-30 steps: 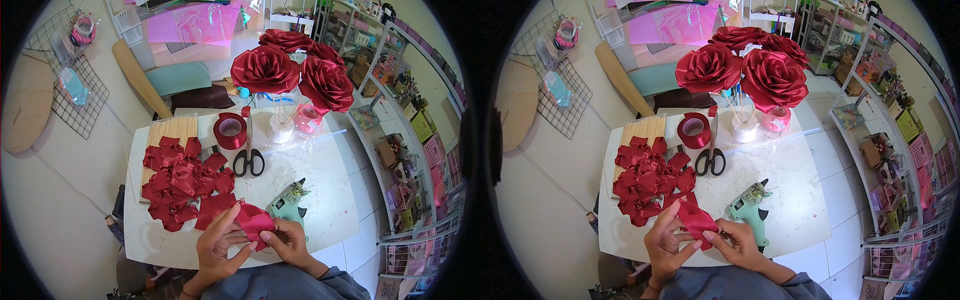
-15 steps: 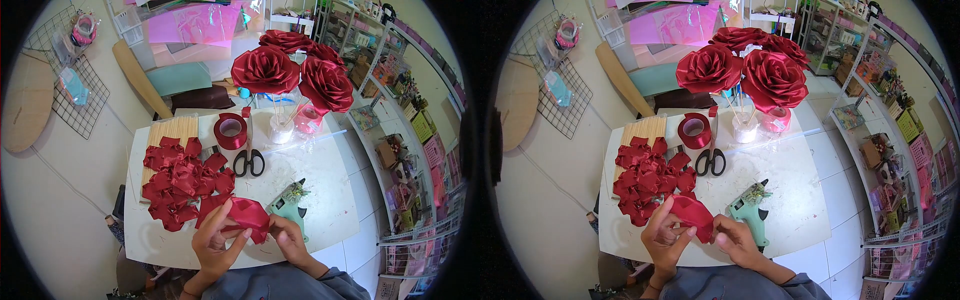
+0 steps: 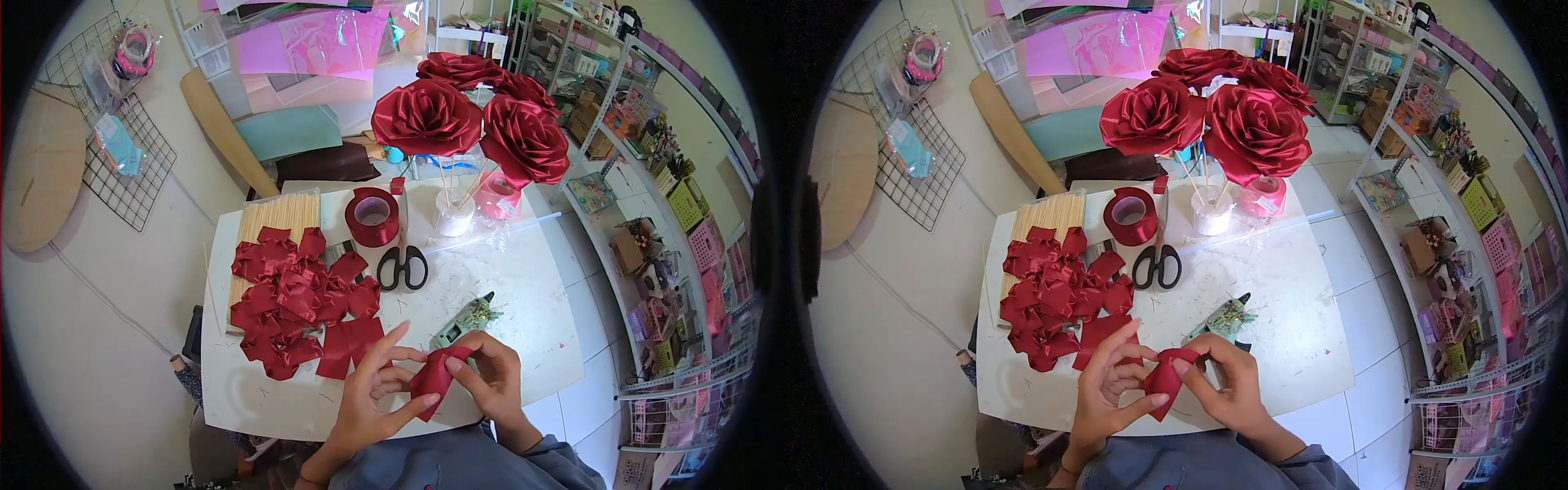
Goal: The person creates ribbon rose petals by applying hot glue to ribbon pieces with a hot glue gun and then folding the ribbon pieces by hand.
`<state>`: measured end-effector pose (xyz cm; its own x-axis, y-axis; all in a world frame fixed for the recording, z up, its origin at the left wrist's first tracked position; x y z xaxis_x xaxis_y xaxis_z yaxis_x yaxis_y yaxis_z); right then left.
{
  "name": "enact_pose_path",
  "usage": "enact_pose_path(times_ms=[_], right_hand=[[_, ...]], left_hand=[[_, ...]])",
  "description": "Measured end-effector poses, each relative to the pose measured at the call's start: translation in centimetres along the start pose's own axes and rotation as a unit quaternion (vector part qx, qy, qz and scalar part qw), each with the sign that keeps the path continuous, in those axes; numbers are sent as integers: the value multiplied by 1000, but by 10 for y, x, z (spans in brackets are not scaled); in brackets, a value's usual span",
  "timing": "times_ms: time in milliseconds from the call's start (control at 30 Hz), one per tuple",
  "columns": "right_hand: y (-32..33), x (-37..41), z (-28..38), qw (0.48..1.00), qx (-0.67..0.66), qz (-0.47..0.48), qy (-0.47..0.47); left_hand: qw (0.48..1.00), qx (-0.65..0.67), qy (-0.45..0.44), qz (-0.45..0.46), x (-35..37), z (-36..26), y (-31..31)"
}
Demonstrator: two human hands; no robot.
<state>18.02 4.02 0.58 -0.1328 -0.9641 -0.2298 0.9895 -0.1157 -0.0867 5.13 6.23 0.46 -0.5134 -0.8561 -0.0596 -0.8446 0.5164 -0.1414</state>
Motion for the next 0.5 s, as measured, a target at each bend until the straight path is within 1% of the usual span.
enact_pose_path(times_ms=[33,100,133,200,233,300,333,367,400,433,500], right_hand=[[4,-1,0,1000,1,-1,0],[5,-2,1,997,57,47,3],[8,-4,3,997,57,46,3],[1,-6,4,986,119,116,-7],[2,-5,5,986,119,117,-6],[7,-3,5,979,183,90,-8],[7,0,7,979,183,92,-7],[12,3,14,936,348,46,15],[17,6,21,863,504,0,38],[18,10,18,861,506,5,39],[25,18,-7,824,559,40,-79]], left_hand=[[1000,1,0,1,0,-2,0],[996,79,43,5,-1,1,1],[996,79,42,6,-1,3,1],[999,39,15,16,-2,8,3],[999,39,14,15,-4,11,5],[997,-18,-32,75,-5,7,-1],[997,-17,-33,73,-6,6,0],[999,-10,-37,34,-7,4,4],[999,-2,-41,-6,-8,3,9],[999,2,-41,-10,-7,5,9],[995,2,-56,-77,-7,6,21]])
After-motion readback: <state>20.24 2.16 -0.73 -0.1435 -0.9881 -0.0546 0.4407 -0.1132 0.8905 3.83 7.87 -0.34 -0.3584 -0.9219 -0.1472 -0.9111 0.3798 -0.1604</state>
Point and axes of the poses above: each hand's wrist, its own x-axis away from the middle knuckle, its own y-axis out of the back of the hand, z = x × y, the point moved 7 cm from there along -x, towards the middle knuckle, and after that the axes turned 1 degree about -x, right-handed, at the moved point
